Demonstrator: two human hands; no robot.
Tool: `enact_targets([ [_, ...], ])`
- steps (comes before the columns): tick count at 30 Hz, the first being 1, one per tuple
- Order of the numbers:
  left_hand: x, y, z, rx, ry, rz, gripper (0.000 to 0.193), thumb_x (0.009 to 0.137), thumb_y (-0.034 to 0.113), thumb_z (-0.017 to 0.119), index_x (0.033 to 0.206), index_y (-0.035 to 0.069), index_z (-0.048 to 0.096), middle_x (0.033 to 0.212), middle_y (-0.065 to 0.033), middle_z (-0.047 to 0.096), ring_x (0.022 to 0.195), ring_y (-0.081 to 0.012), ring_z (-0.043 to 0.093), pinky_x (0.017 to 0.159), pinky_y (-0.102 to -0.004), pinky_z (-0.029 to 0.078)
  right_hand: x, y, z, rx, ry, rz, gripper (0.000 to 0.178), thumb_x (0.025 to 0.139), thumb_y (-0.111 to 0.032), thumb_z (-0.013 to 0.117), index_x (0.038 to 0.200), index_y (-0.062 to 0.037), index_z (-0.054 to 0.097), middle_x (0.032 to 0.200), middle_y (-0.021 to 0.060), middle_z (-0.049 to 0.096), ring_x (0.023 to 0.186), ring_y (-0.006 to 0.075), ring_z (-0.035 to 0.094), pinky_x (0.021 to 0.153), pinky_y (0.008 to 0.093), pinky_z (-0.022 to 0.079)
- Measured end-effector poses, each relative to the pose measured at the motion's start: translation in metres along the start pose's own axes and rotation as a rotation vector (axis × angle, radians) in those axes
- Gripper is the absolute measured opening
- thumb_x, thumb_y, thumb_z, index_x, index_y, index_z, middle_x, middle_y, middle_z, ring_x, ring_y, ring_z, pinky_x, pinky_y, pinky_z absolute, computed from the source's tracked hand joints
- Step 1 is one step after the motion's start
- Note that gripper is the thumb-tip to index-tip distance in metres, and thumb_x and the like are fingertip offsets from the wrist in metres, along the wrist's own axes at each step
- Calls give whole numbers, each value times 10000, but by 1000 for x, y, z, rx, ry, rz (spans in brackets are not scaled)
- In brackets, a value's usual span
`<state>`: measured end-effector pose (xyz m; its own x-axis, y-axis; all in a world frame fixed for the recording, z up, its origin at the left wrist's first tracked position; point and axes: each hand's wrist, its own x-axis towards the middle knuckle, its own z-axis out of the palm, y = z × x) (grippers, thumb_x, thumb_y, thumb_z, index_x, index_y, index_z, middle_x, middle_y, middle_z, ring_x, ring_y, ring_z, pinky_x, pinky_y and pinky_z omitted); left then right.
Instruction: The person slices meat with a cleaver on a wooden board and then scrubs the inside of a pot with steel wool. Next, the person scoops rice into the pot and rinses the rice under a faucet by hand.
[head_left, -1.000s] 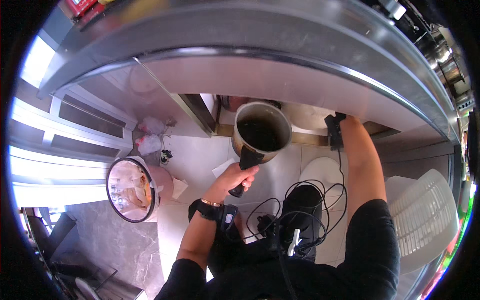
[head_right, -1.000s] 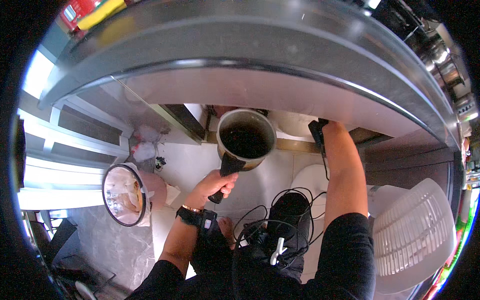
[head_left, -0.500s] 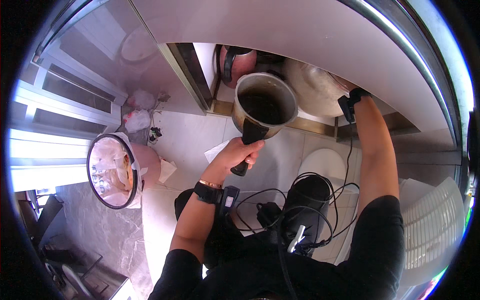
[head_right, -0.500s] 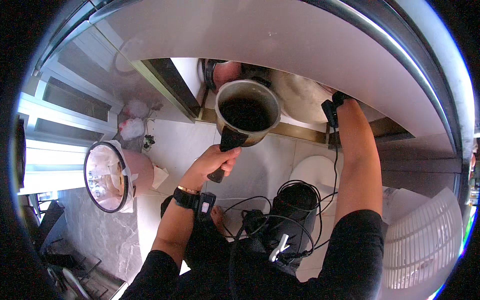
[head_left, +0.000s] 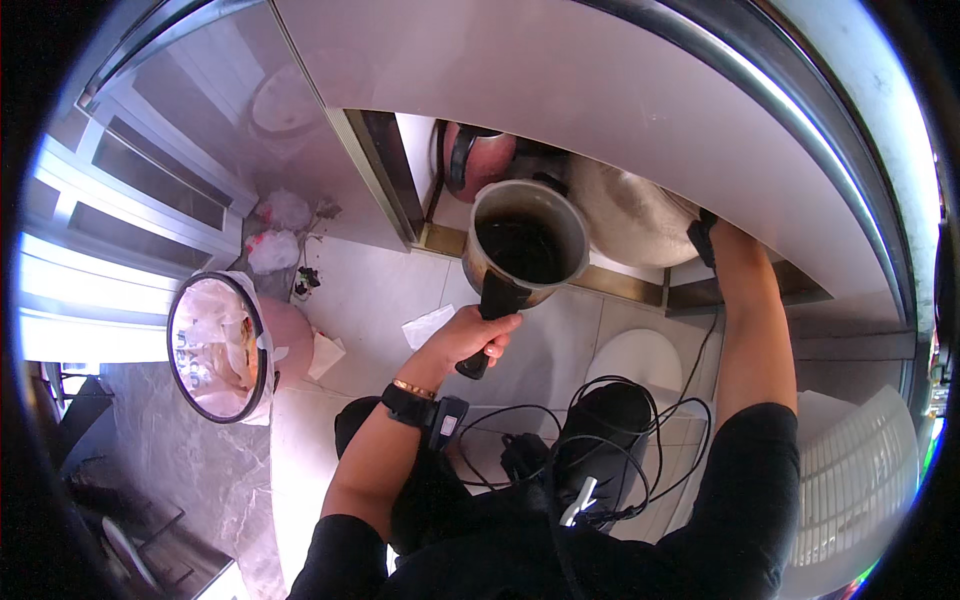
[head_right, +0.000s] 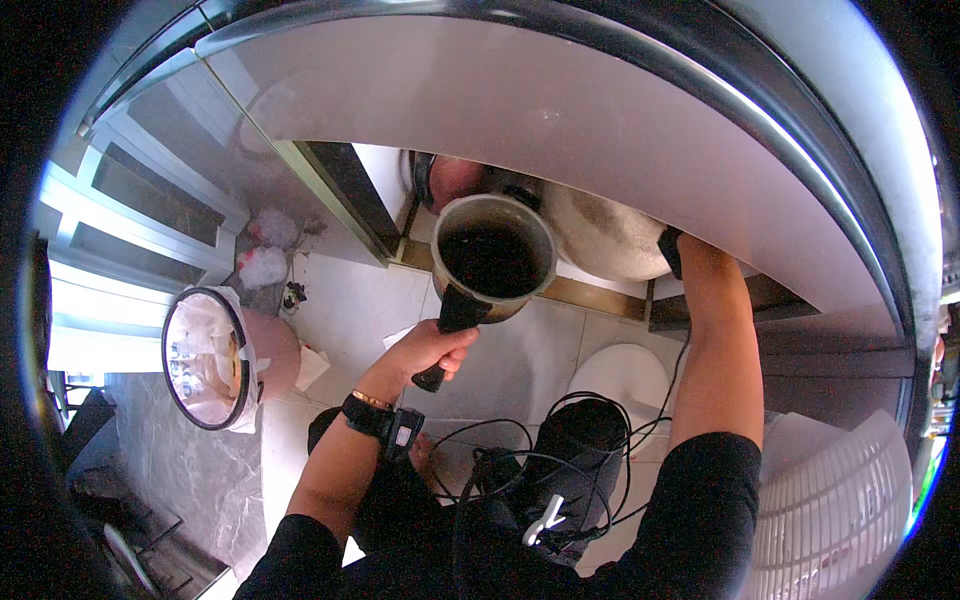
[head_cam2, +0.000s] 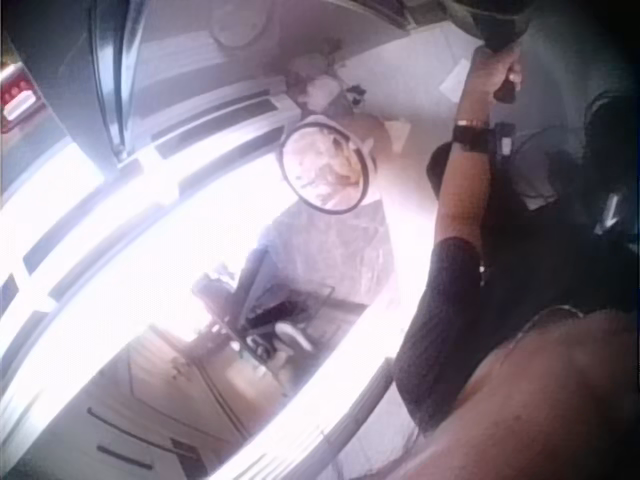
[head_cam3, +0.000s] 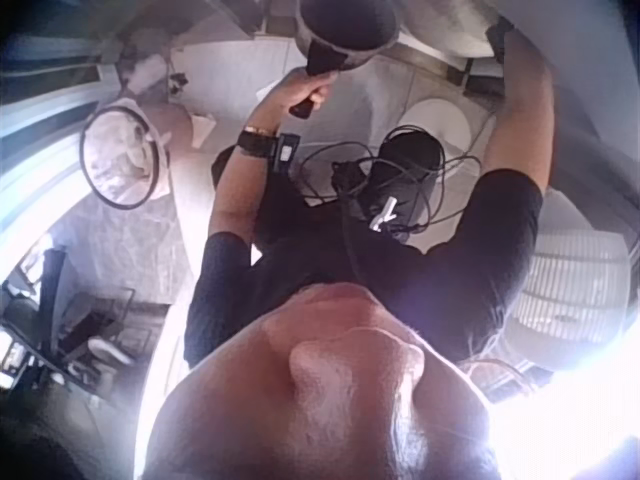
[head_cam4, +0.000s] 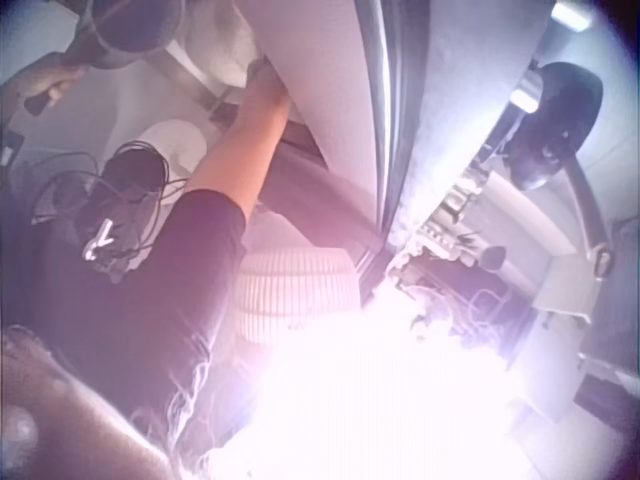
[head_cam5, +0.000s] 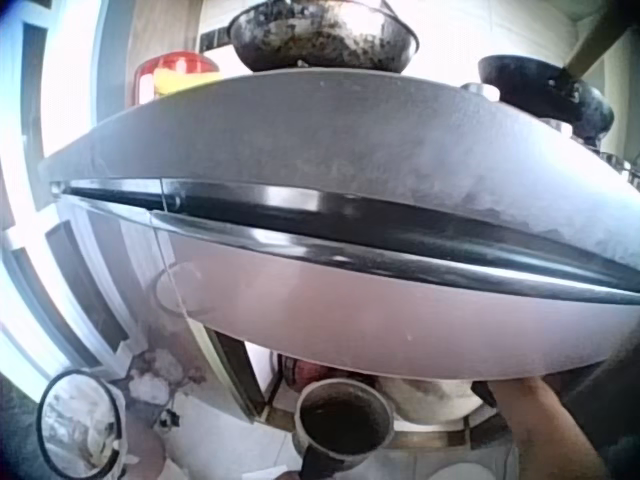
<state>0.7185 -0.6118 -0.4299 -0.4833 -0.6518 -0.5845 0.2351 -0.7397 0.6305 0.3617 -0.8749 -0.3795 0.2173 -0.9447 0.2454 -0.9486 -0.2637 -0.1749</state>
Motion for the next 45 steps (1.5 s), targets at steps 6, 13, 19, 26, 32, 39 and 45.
enact_targets([
  [6,6,-13,-7,32,-5,19,239,849,277,629,750,104,497,590,44,429,480,-70,407,455,-263,382,4,4,0,13,2,-4,280,839,-252,516,997,-38,604,953,163,607,920,315,556,794,396,446],
  [13,11,-11,-6,-27,8,-20,267,825,270,657,729,94,481,606,21,471,486,-73,444,457,-254,402,0,8,-1,20,18,-9,286,839,-263,517,992,-37,605,939,160,610,903,310,563,784,392,450],
  [19,9,-8,-3,30,49,-1,257,821,260,658,739,81,493,613,13,481,483,-81,452,460,-257,410,-3,12,-5,20,41,-16,291,838,-272,519,987,-37,606,927,157,613,888,306,568,775,390,453],
  [26,7,-11,-4,23,26,24,254,828,245,653,720,76,497,604,8,485,478,-81,456,454,-257,411,-13,17,-7,17,124,-35,298,838,-282,520,981,-36,607,912,153,616,871,301,575,765,386,457],
  [32,10,-14,-5,27,14,44,258,821,232,656,692,71,500,594,0,488,471,-86,458,448,-262,412,-21,24,-14,-45,256,-95,303,838,-291,521,976,-35,608,900,150,619,856,297,580,756,384,461],
  [39,10,-9,0,90,2,43,272,831,278,648,696,91,504,546,15,467,451,-81,440,426,-260,397,-43,32,-21,-294,478,-288,311,837,-301,523,971,-34,609,886,146,623,839,293,586,745,380,465],
  [45,13,-12,-5,52,-1,60,296,817,264,669,656,87,495,556,12,467,455,-87,441,422,-263,395,-57,-76,-59,974,-141,-98,196,809,-223,592,867,-36,602,699,59,602,593,193,559,554,292,464],
])
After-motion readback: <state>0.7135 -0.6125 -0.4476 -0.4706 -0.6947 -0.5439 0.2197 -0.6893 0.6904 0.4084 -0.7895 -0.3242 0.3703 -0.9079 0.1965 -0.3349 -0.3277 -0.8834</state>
